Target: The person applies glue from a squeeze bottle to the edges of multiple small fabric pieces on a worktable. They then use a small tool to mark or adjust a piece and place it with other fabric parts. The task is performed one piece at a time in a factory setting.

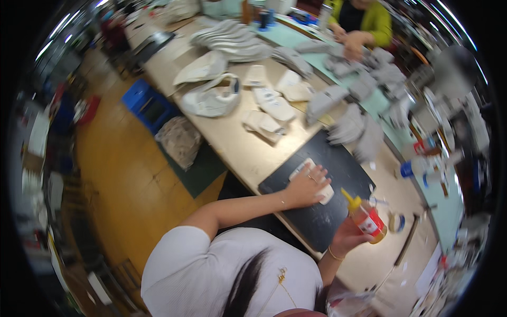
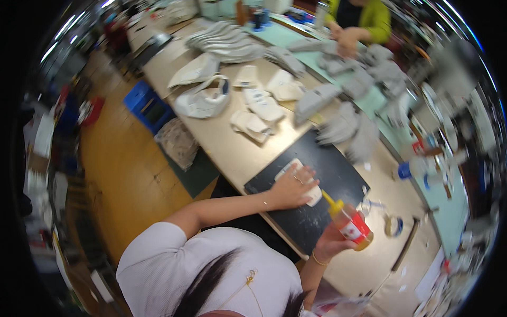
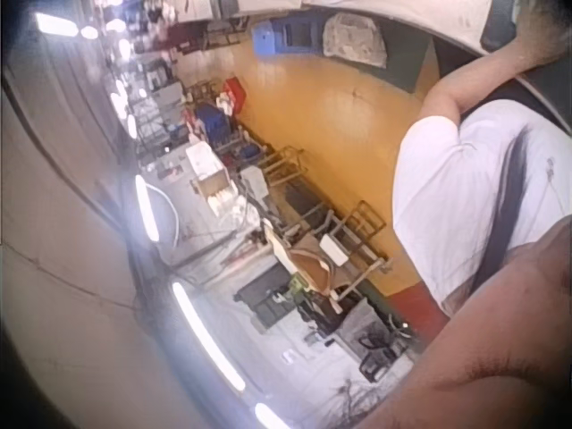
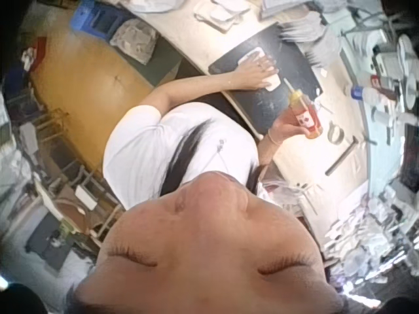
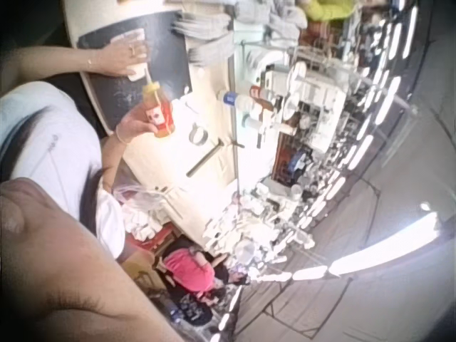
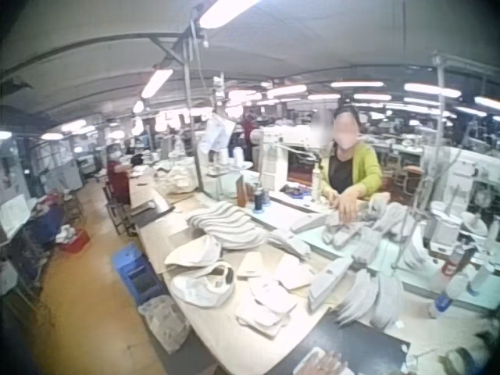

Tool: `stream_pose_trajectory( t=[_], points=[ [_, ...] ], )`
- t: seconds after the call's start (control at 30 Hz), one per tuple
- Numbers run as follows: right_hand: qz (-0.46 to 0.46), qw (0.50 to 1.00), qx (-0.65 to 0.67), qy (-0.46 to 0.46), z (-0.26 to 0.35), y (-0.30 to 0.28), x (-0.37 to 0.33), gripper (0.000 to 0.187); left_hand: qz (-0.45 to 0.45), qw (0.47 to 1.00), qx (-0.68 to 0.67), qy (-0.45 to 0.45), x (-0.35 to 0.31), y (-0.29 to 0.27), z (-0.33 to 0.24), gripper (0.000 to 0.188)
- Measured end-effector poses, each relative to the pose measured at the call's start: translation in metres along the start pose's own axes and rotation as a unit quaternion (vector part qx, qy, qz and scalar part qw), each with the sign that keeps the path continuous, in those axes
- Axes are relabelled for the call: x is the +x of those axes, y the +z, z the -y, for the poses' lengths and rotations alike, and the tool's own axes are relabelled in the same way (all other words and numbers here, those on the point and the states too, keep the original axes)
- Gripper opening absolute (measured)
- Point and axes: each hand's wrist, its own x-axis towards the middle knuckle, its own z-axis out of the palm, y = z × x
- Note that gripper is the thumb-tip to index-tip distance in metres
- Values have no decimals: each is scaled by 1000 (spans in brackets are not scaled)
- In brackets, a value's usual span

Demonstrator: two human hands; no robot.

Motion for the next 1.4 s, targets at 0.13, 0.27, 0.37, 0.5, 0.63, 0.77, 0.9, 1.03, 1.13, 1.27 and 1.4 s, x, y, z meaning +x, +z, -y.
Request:
stream_pose_trajectory(
  t=[0.13, 0.27, 0.37, 0.5, 0.63, 0.77, 0.9, 1.03, 1.13, 1.27, 1.4],
  points=[
    [-34, 970, 124, 205, -6, -30, 14, 66, 60, 994, -40, -81, 0, -2, -20, 67],
    [-12, 970, 100, 223, -21, -43, 13, 66, 151, 983, 16, -102, -2, -42, -19, 68],
    [62, 956, 121, 260, -35, -53, 31, 68, 161, 976, -32, -143, -6, -41, -8, 65],
    [66, 951, 115, 279, -38, -57, 42, 69, 216, 941, -181, -188, -8, -42, 19, 60],
    [71, 940, 173, 286, -52, -42, 42, 64, -4, 868, -416, -271, -14, -51, 84, 53],
    [4, 926, 147, 347, -64, -30, 47, 59, -299, 410, -724, -468, 7, -150, 135, 27],
    [-32, 943, 132, 304, -59, -18, 36, 67, -214, 445, -765, -412, 49, -162, 134, 16],
    [-24, 940, 143, 309, -62, -27, 34, 69, -123, 480, -783, -376, 92, -146, 106, 20],
    [-19, 933, 160, 322, -65, -30, 37, 70, -124, 572, -741, -328, 116, -126, 126, 28],
    [11, 933, 169, 317, -65, -35, 31, 70, -8, 758, -597, -262, 111, -103, 103, 34],
    [-81, 929, 170, 320, -63, -32, 35, 72, -60, 647, -682, -336, 114, -93, 105, 40]
  ],
)
